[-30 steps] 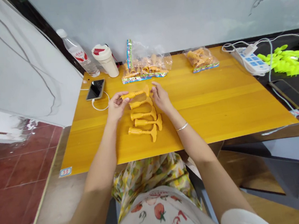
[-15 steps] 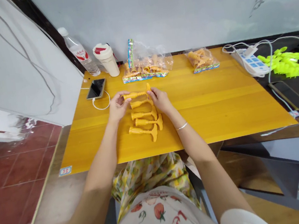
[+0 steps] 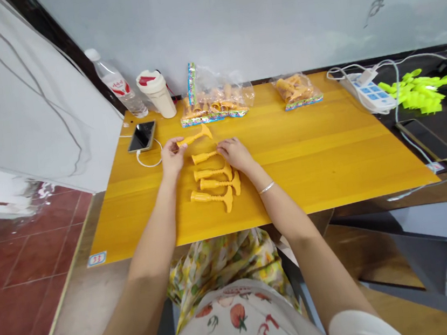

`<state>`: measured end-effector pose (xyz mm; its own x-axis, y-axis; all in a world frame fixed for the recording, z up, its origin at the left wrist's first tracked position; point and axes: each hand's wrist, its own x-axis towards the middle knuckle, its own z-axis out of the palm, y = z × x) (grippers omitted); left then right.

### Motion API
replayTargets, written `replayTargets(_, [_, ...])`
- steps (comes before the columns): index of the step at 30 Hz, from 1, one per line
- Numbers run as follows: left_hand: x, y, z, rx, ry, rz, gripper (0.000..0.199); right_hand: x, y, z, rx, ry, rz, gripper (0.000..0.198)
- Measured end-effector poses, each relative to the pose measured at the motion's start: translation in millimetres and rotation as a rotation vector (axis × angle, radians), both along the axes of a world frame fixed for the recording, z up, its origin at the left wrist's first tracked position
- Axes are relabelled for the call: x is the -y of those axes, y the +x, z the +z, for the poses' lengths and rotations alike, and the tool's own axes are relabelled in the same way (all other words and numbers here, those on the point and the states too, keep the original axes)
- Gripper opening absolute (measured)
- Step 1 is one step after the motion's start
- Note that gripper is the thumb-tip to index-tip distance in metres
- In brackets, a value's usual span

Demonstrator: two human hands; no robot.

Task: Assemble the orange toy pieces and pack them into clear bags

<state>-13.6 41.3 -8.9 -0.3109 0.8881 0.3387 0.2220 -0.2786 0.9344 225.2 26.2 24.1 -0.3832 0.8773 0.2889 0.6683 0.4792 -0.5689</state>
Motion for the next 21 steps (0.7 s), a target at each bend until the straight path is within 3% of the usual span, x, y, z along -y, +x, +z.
replayTargets(6, [-9.7, 6.5, -12.7, -0.083, -0.122, -0.040, 0.027, 3.3, 1.8, 3.1, 0.119, 0.027, 0.063, 0.020])
replayTargets(13, [-12.5, 9.6, -17.0, -0.104, -0.152, -0.105, 0.032, 7.3, 4.2, 6.7, 0.124, -0.008, -0.010, 0.023])
replayTargets(18, [-12.3, 7.5, -16.7, -0.114, -0.156, -0.055, 0.029, -0.1, 0.4, -4.0, 0.094, 0.096, -0.013, 0.035])
replayTargets(21, [-10.8, 6.2, -15.3, -0.119, -0.131, -0.006, 0.027, -3.3, -1.2, -10.6, 0.129, 0.077, 0.021, 0.037])
